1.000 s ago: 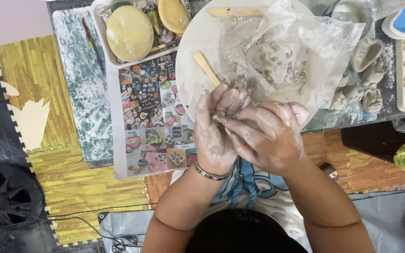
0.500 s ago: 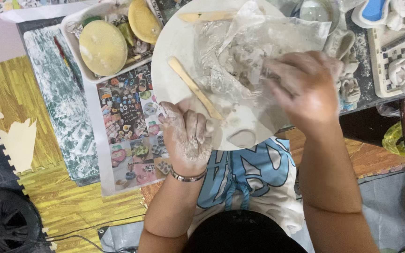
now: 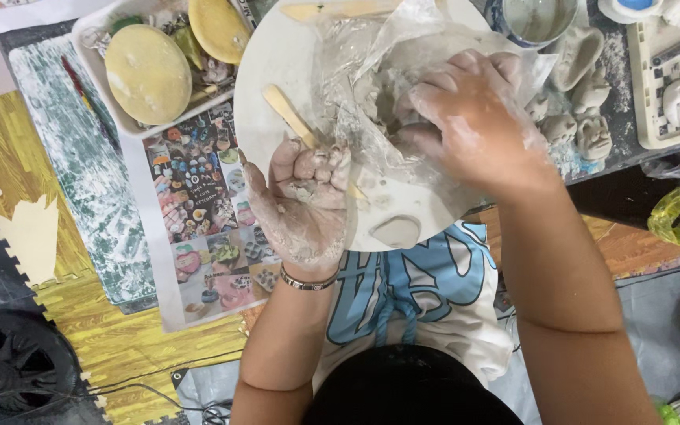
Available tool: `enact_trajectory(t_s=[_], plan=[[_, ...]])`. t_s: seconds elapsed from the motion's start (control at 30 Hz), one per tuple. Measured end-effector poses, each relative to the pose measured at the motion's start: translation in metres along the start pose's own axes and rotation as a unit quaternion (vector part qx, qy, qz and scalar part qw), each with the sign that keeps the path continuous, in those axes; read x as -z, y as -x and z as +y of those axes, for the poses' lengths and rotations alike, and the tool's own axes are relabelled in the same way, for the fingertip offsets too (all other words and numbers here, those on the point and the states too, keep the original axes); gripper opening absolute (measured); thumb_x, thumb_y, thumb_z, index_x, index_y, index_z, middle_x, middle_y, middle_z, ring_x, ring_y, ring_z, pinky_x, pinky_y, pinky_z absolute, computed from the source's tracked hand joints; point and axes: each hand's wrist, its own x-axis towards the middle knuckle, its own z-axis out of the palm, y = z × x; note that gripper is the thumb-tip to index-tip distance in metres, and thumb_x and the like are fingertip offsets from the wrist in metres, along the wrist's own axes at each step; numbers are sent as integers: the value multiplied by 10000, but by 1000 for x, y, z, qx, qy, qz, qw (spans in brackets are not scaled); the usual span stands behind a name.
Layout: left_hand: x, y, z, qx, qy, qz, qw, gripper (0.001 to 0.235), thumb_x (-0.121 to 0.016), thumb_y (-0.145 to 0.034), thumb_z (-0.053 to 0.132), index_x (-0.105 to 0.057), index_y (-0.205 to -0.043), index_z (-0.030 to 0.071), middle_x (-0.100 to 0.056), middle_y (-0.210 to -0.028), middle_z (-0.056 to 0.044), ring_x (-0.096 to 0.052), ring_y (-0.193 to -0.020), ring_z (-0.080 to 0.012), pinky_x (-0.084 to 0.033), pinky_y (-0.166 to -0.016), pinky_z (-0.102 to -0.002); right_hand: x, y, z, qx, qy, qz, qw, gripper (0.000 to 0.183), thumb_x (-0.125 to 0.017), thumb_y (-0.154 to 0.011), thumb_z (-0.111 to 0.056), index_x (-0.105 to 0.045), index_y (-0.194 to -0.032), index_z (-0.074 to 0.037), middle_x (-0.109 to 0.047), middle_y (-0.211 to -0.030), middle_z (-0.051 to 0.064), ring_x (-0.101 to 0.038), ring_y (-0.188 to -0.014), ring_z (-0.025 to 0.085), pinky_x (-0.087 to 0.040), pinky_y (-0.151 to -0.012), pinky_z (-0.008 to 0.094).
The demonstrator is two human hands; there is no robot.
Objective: The person sits on a floor mat and shapes a small piece of grey clay by hand, rolling it into a ball and then flattening it into a disc. They use a wooden stick to refine the edges and shape the clay piece on a white plate.
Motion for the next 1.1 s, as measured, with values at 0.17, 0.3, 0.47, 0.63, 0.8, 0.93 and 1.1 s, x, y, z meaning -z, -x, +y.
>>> enact_trajectory(t_s=[0.17, 0.3, 0.47, 0.63, 0.8, 0.93, 1.1], plan=[[5, 1, -1, -19, -14, -8, 1000, 540, -454, -1126, 466, -697, -1227, -6, -745, -1140, -189, -661, -1209, -362, -446, -1187, -499, -6, -5, 7, 13, -86, -54, 995, 347, -866, -832, -167, -655, -1086, -61, -669, -1149, 118, -593, -1199, 356, -459, -1053, 492], [10, -3, 0, -31, -20, -16, 999, 542, -443, -1138, 466, -694, -1229, -6, -740, -1173, -211, -635, -1258, -362, -440, -1243, -508, -11, -5, 6, 43, -127, 7, 991, 559, -865, -798, -160, -644, -1301, -59, -656, -1291, 152, -596, -1267, 351, -401, -1155, 545], [14, -7, -3, -24, -30, -12, 999, 545, -465, -1107, 482, -694, -1203, -3, -726, -1198, -224, -604, -1356, -371, -460, -1188, -466, -20, -2, 6, 5, -113, -28, 993, 593, -868, -776, -154, -645, -1321, -80, -665, -1278, 150, -602, -1249, 357, -419, -1112, 498], [17, -4, -4, -33, -47, -4, 998, 552, -497, -1114, 494, -690, -1222, -11, -711, -1218, -262, -596, -1279, -326, -461, -1140, -428, -23, -3, 6, 32, -95, 4, 995, 456, -839, -892, -133, -675, -1316, -98, -690, -1276, 105, -628, -1239, 300, -450, -1136, 459], [17, -4, -2, -31, -21, -22, 999, 535, -505, -1147, 456, -684, -1226, -42, -709, -1163, -233, -616, -1107, -282, -412, -1290, -447, 5, 4, 11, 40, 14, 111, 993, 207, -863, -1006, -152, -712, -1130, -84, -739, -1055, 84, -686, -1024, 254, -417, -987, 484], [16, -5, -4, -42, -43, 5, 998, 495, -523, -1103, 446, -688, -1171, -16, -713, -1169, -235, -627, -1259, -328, -386, -1284, -469, 13, 1, 8, -15, 76, 99, 992, 253, -830, -953, -211, -699, -1110, -62, -720, -1127, 123, -662, -1100, 303, -424, -1049, 432], [11, -4, -2, -33, -39, 13, 999, 484, -524, -1108, 430, -685, -1171, -22, -711, -1178, -232, -618, -1272, -330, -406, -1262, -478, 15, -4, 8, 5, 145, 91, 985, 232, -834, -1013, -267, -685, -1053, -93, -730, -1155, 72, -655, -1047, 243, -395, -1037, 434]])
